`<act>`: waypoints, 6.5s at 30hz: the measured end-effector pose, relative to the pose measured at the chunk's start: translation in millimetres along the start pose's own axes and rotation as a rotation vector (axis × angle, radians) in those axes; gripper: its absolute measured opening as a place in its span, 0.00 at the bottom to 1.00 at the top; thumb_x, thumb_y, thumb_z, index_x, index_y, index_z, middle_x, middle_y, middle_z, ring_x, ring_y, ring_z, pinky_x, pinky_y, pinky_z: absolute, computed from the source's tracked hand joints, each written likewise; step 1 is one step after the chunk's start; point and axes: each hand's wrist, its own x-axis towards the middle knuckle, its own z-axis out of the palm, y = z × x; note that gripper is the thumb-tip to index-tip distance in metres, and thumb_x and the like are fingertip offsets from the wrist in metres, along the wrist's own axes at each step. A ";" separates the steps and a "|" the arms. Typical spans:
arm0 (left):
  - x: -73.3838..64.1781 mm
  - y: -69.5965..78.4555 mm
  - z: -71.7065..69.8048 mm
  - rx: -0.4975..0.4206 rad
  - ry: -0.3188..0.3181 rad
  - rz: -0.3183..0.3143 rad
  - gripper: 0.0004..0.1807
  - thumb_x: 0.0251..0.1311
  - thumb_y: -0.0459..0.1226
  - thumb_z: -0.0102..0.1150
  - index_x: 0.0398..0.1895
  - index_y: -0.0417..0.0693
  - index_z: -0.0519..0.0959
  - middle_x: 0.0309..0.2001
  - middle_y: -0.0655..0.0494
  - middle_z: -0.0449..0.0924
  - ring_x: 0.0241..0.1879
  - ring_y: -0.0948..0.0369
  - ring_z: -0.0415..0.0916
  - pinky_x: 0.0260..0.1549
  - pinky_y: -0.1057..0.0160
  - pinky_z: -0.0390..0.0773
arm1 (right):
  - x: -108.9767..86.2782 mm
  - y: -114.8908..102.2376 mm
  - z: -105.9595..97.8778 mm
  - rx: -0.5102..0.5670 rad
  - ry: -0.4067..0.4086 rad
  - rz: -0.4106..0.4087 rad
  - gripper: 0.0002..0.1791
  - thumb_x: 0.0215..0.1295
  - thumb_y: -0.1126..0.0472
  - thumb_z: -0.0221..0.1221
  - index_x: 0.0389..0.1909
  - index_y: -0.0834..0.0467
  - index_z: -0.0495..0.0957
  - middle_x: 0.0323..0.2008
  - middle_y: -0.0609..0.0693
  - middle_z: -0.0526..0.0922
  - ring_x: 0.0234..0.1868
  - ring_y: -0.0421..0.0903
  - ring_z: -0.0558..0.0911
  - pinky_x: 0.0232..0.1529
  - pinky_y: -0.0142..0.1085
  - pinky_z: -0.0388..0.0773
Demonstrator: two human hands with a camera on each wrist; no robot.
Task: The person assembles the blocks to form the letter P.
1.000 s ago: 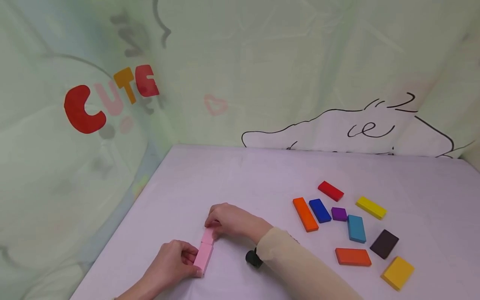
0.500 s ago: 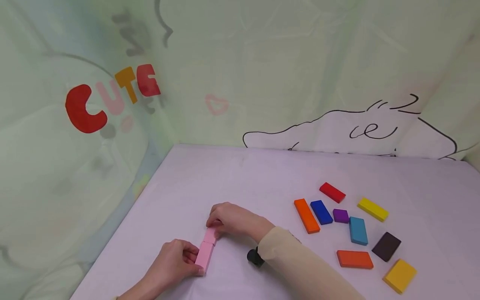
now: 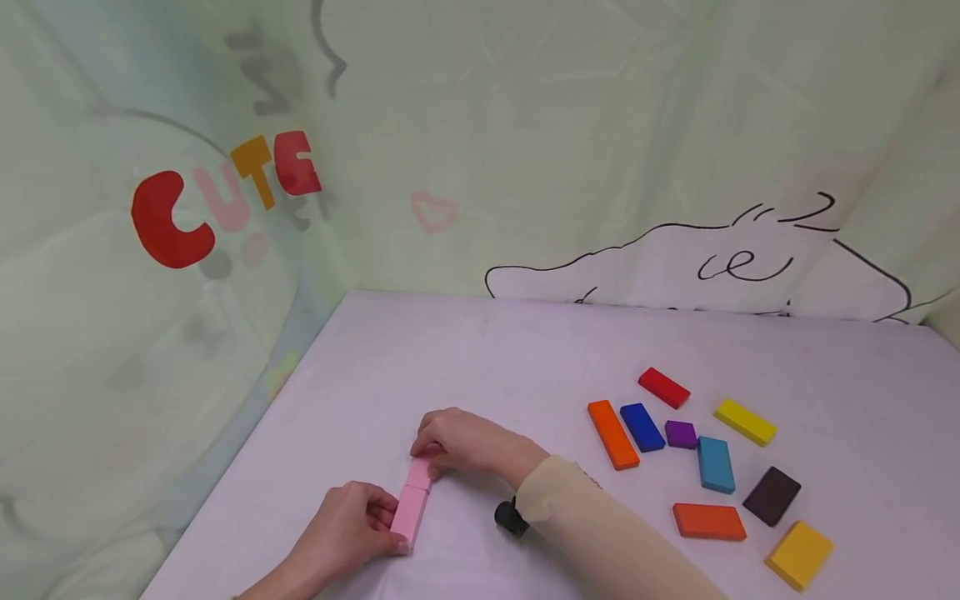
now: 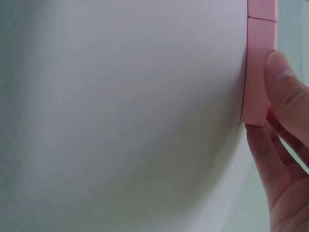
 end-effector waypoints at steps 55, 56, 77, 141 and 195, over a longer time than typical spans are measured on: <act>52.5 -3.1 -25.1 0.354 -0.388 0.199 0.65 0.36 0.48 0.87 0.79 0.40 0.59 0.80 0.42 0.56 0.81 0.43 0.50 0.75 0.39 0.59 | -204.6 36.1 -46.4 -0.101 0.246 0.554 0.27 0.60 0.54 0.72 0.60 0.57 0.81 0.56 0.56 0.85 0.59 0.60 0.82 0.54 0.53 0.84; 52.9 -3.6 -24.5 0.353 -0.390 0.196 0.65 0.36 0.48 0.87 0.79 0.40 0.59 0.80 0.42 0.56 0.81 0.43 0.50 0.75 0.39 0.59 | -205.9 39.1 -49.8 -0.107 0.238 0.564 0.28 0.60 0.54 0.72 0.61 0.57 0.80 0.57 0.57 0.84 0.59 0.61 0.81 0.55 0.53 0.84; 51.8 -3.2 -24.0 0.332 -0.396 0.212 0.64 0.37 0.47 0.86 0.79 0.41 0.60 0.80 0.44 0.56 0.81 0.44 0.49 0.75 0.38 0.59 | -179.7 75.5 -75.9 -0.073 -0.026 0.653 0.47 0.47 0.47 0.79 0.70 0.56 0.73 0.70 0.60 0.73 0.70 0.66 0.67 0.64 0.65 0.74; 51.6 -4.3 -29.4 0.336 -0.401 0.206 0.62 0.39 0.49 0.85 0.79 0.46 0.60 0.81 0.47 0.56 0.81 0.47 0.52 0.74 0.41 0.63 | 13.1 29.1 -3.5 -0.106 0.240 0.447 0.41 0.57 0.46 0.75 0.65 0.67 0.76 0.62 0.61 0.79 0.64 0.59 0.74 0.69 0.49 0.74; 60.9 -3.9 -36.6 0.323 -0.387 0.217 0.55 0.48 0.50 0.80 0.78 0.45 0.63 0.79 0.45 0.60 0.77 0.44 0.60 0.71 0.38 0.67 | 14.2 9.2 -0.6 -0.141 0.163 0.417 0.45 0.55 0.42 0.75 0.66 0.67 0.74 0.64 0.62 0.77 0.64 0.59 0.74 0.68 0.48 0.76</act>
